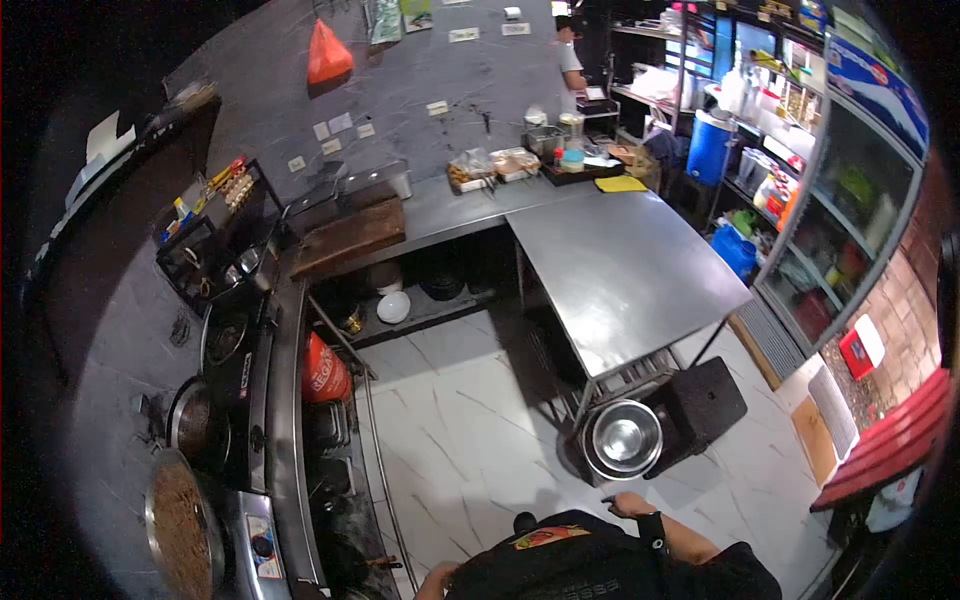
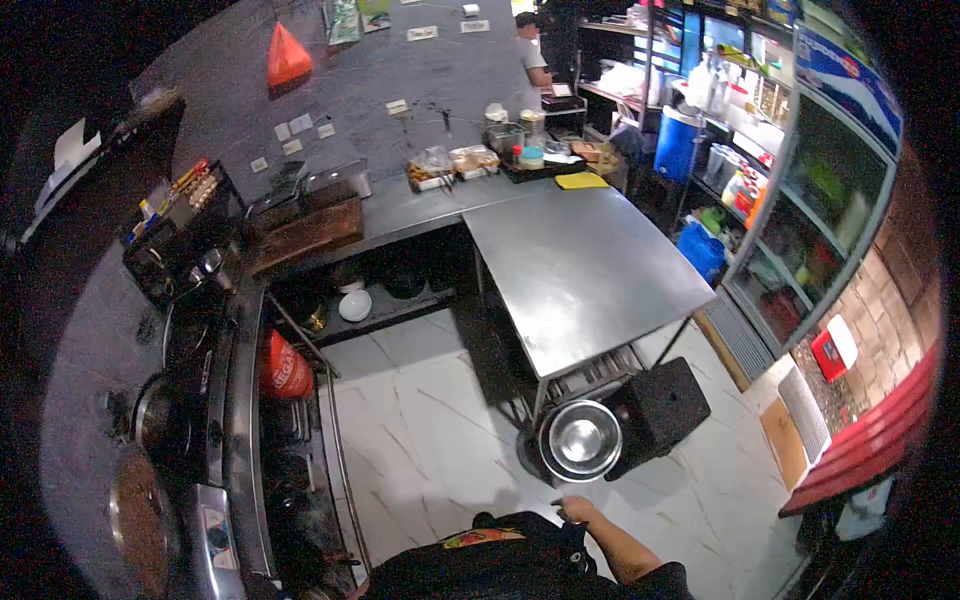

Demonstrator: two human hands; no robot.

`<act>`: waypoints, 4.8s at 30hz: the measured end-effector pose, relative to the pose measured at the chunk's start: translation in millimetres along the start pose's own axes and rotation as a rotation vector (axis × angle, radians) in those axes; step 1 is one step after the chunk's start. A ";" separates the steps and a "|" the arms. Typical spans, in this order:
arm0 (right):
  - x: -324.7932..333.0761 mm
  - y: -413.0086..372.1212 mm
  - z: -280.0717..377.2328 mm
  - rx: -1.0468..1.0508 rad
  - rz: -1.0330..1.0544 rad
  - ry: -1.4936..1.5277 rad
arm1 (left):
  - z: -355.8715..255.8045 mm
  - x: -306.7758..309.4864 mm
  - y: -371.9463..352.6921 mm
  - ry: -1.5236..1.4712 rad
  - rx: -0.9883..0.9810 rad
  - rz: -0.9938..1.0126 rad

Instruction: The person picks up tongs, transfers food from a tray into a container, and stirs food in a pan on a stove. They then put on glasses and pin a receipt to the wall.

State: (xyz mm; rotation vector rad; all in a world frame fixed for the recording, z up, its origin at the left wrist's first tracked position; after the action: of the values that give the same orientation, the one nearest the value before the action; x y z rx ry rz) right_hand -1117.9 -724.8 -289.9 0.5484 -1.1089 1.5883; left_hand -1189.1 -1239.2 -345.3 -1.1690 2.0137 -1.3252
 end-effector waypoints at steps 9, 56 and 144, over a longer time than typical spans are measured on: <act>128.7 165.1 117.7 0.193 -0.151 0.063 | -178.8 26.5 90.7 0.005 -0.173 -0.335; 403.4 682.6 311.2 0.238 -0.444 0.154 | -1014.2 687.7 -133.2 0.966 -0.735 -2.297; 874.1 570.2 202.3 0.956 -1.753 0.768 | -1312.5 9.0 -110.7 -0.369 -2.037 0.412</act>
State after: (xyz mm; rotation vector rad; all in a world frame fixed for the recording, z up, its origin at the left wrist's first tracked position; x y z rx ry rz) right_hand -1966.8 -461.3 293.2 0.9568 0.7989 0.4104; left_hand -2126.5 -597.0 321.0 -1.1392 2.6051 1.5600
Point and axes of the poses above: each hand's wrist, its own y-axis towards the middle knuckle, its own x-axis out of the back of the hand, z = x × y, the point moved 3 cm from there along y, towards the middle knuckle, and after that the axes turned 11 degrees about -z, right-handed, at the moved point
